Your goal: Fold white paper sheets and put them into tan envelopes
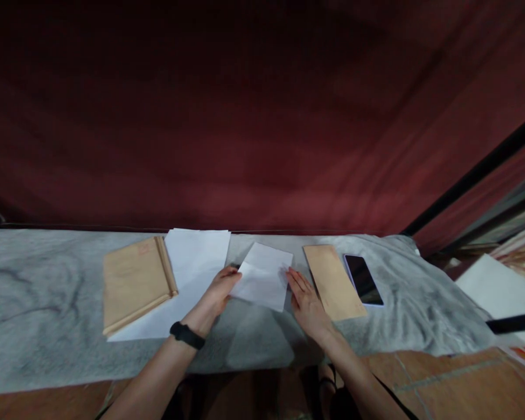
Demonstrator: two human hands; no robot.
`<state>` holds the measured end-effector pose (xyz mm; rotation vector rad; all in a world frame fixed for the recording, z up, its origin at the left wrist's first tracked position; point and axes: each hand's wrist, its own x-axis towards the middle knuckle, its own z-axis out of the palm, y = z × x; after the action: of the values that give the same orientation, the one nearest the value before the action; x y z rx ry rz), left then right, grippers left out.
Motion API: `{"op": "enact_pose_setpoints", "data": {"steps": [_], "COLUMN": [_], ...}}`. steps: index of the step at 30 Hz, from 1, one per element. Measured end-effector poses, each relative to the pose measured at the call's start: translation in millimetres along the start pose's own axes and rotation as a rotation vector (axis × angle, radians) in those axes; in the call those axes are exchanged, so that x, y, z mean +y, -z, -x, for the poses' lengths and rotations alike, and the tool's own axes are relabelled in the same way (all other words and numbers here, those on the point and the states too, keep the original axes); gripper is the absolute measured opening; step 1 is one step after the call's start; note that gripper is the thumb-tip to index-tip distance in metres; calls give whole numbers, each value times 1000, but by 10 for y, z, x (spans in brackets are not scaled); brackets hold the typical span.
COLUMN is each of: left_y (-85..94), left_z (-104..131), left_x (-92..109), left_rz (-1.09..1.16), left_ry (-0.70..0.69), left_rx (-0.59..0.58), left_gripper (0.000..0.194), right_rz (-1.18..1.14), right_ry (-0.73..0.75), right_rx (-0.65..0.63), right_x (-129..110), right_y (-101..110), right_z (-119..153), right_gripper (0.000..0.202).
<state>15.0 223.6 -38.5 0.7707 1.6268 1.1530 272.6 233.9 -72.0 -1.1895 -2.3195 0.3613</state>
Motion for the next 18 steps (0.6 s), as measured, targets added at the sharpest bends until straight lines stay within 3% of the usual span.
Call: {"op": "enact_pose_setpoints", "data": {"steps": [7,10,12,14,16,18], "left_y": [-53,5,36,25,-35,-129], "left_z": [214,187,151,137,165,227], "left_x": [-123,-114,-76,-30,-1,-12], "left_rz": [77,-32,-238,-455,-580,-692], "left_ry": [58,8,-185,-454,-668,-771], "left_rx": [-18,34,113,110,-61,-327], "left_gripper": [24,20,11,8,20,32], "right_rz": [-22,-11,-18,-28,-25,-17], "right_ry": [67,52,66,99,137,174], "right_rx": [-184,-256,-288,-317,-342,-357], "right_x": [-47,-58,-63,-74,-98,-135], "right_y": [80,142,181,221,261,299], "right_z": [-30,-29,-17,0,15,24], "right_gripper": [85,81,79,79,80,81]}}
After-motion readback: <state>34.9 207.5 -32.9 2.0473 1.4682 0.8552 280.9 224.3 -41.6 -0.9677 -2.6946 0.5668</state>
